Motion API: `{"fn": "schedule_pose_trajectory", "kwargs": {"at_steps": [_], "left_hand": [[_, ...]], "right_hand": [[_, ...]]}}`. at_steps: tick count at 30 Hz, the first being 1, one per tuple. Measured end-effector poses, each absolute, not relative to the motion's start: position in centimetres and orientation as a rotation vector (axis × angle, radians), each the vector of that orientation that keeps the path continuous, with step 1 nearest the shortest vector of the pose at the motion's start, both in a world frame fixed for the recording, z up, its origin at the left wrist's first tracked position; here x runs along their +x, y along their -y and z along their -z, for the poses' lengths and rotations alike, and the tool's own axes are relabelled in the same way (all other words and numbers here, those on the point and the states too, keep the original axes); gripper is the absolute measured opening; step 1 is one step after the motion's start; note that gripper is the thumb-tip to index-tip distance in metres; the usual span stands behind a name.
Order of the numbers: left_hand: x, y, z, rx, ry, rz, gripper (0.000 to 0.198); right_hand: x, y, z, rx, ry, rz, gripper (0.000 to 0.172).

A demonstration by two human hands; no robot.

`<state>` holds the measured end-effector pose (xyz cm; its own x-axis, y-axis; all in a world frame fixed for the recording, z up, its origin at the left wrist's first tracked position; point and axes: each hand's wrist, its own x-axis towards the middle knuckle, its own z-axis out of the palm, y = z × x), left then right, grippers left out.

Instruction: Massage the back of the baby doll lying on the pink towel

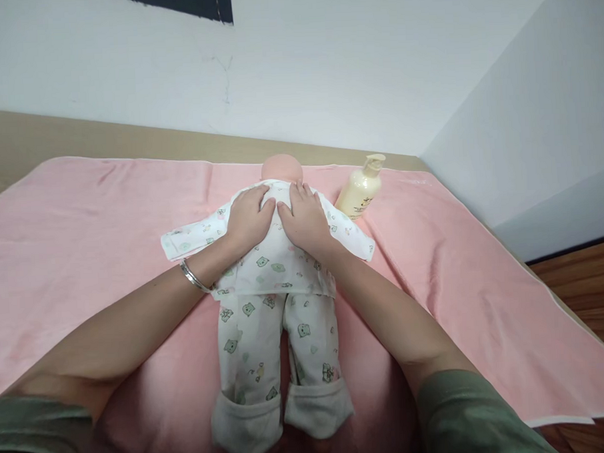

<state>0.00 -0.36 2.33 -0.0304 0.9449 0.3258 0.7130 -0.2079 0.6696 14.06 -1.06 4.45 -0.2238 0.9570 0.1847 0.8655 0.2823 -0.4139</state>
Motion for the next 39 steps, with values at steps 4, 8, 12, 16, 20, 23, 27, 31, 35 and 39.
{"fn": "schedule_pose_trajectory", "kwargs": {"at_steps": [4, 8, 12, 16, 20, 23, 27, 31, 35, 39], "left_hand": [[0.3, 1.0, -2.8, 2.012, -1.757, -1.041, 0.055], [1.1, 2.3, -3.3, 2.070, -1.718, -0.959, 0.055], [1.4, 2.6, -3.7, 2.073, -1.679, -0.920, 0.057], [0.7, 1.5, -4.1, 2.026, -1.737, -0.899, 0.052], [0.1, 0.9, -4.5, 1.994, -1.770, -0.883, 0.049], [0.5, 1.5, -4.5, 2.084, -1.818, -0.826, 0.045], [1.4, 2.7, -3.8, 2.239, -1.809, -0.838, 0.045], [1.7, 3.0, -3.6, 2.255, -1.815, -0.831, 0.045], [1.4, 2.4, -4.3, 2.177, -1.851, -0.748, 0.045], [0.8, 1.6, -4.7, 2.046, -1.885, -0.750, 0.039]], "right_hand": [[14.3, 0.7, -4.2, -1.603, 2.155, -0.326, 0.066], [15.1, -0.4, -4.0, -1.543, 2.182, -0.300, 0.060], [15.0, 0.0, -4.3, -1.542, 2.220, -0.174, 0.052], [13.8, 2.6, -5.2, -1.597, 2.309, 0.070, 0.046], [13.2, 3.8, -5.5, -1.614, 2.400, 0.155, 0.044], [14.0, 2.3, -5.2, -1.565, 2.337, 0.031, 0.043], [15.3, -0.2, -4.8, -1.571, 2.251, -0.140, 0.054], [15.2, -0.2, -4.8, -1.602, 2.264, -0.117, 0.051], [14.4, 1.5, -4.9, -1.609, 2.311, 0.049, 0.044], [13.8, 3.4, -5.5, -1.638, 2.399, 0.193, 0.039]]}}
